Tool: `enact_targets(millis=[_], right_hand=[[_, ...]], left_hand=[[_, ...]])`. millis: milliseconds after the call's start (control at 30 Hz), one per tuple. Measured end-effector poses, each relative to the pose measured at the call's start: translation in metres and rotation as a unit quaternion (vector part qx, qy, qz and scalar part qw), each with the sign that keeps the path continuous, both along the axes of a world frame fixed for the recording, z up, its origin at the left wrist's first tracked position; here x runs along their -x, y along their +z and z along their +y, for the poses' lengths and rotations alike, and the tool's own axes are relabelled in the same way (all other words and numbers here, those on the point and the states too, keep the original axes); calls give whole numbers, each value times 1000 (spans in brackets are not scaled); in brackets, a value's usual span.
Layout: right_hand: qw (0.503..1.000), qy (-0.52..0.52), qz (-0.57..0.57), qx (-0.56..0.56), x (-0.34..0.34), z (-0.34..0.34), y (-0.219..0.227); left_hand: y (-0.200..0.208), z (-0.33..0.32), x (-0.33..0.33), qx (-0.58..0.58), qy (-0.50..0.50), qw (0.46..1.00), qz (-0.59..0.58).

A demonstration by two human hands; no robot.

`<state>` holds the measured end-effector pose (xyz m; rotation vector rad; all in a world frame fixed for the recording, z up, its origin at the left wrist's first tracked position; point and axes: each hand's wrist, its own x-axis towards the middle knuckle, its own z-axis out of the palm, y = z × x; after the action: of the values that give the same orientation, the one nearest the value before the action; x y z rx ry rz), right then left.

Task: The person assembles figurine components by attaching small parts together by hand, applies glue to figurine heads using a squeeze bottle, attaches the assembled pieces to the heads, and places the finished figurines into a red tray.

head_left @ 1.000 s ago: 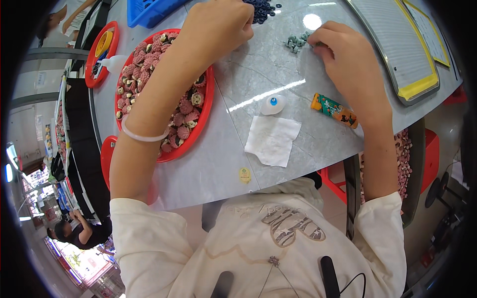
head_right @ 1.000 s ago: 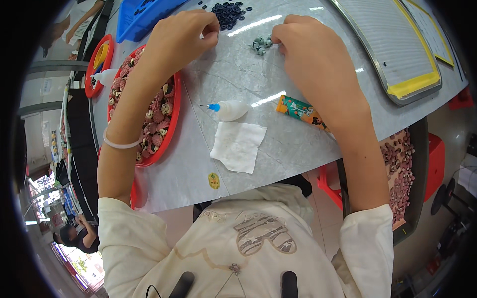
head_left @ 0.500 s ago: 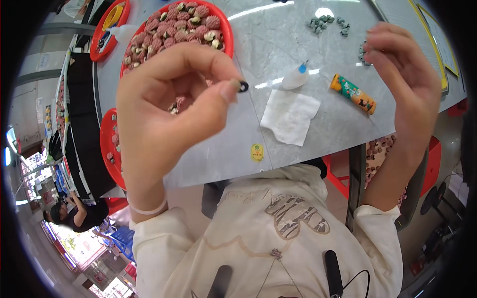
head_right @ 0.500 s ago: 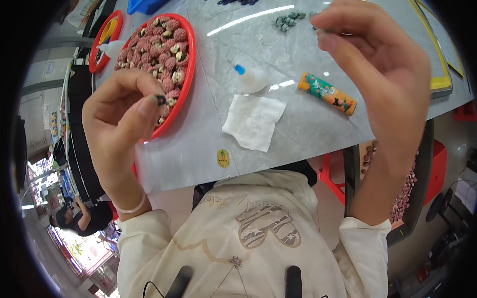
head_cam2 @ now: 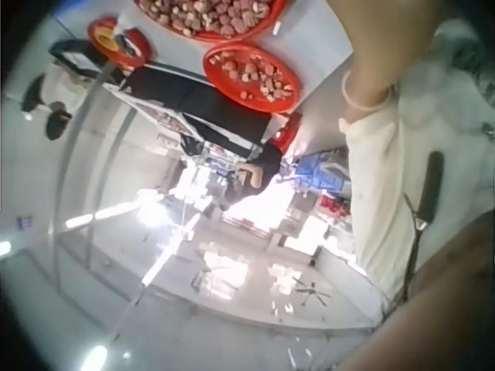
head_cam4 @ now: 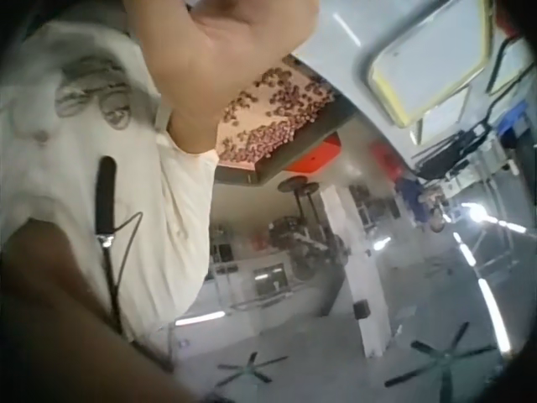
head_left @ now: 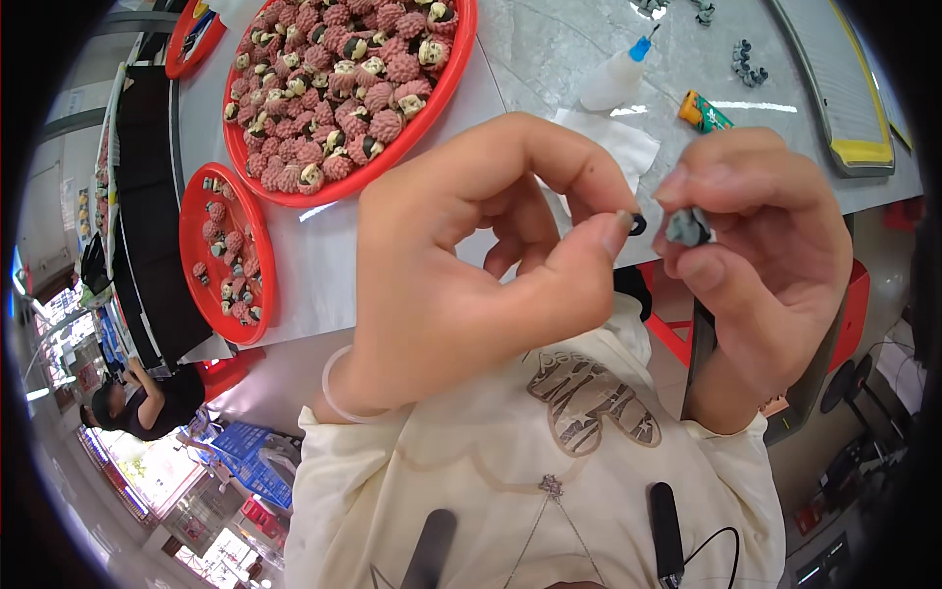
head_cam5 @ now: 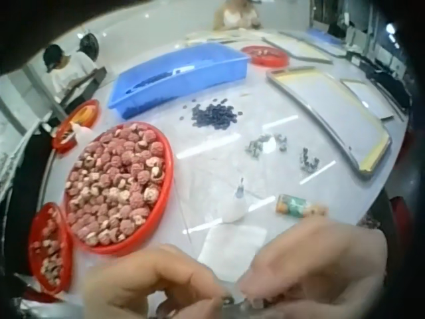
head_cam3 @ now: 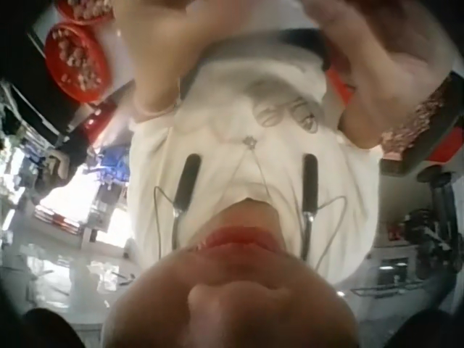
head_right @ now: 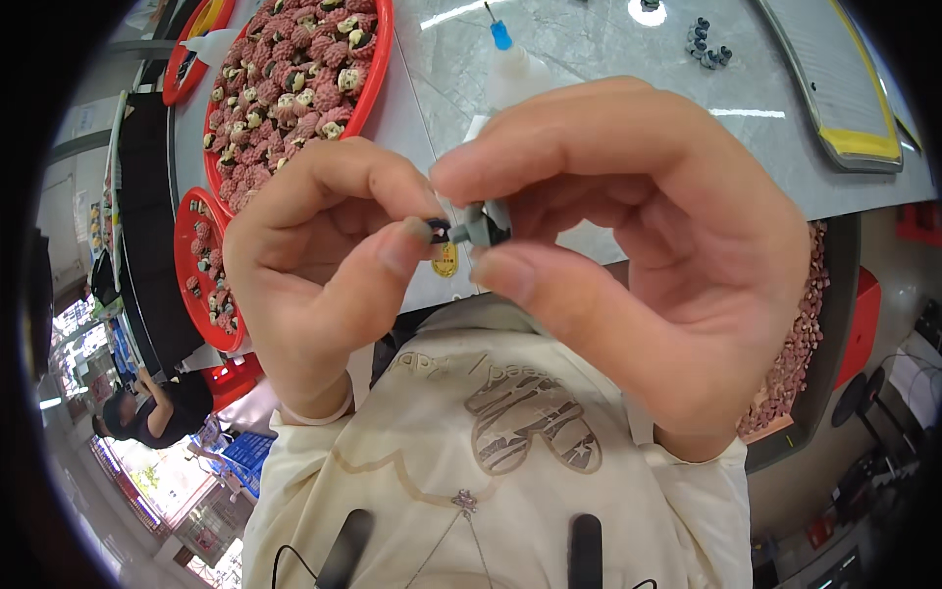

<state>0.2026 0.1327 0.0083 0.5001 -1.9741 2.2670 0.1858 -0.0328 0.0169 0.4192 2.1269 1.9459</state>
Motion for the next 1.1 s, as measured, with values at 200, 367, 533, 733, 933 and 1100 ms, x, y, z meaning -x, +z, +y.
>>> enact_targets(millis=[200,367,533,733,933,1100], right_hand=[[999,10,9,-31,1,5,-7],[999,0,1,-45,-3,13,-9],[986,-5,142,-88,6,12,-19],[994,-9,51,-100,-2,9,-4],[983,-27,86,-158,-3,9,-6],[989,-60,98,-93,-6,8,-13]], left_hand=[[-4,3,-6,22,34,998,54],[-6,8,-9,38,52,994,91],[-7,8,-7,39,58,993,91],[-10,9,-5,16,61,993,100],[-6,12,-9,8,56,996,63],[-8,16,-7,-59,45,997,36]])
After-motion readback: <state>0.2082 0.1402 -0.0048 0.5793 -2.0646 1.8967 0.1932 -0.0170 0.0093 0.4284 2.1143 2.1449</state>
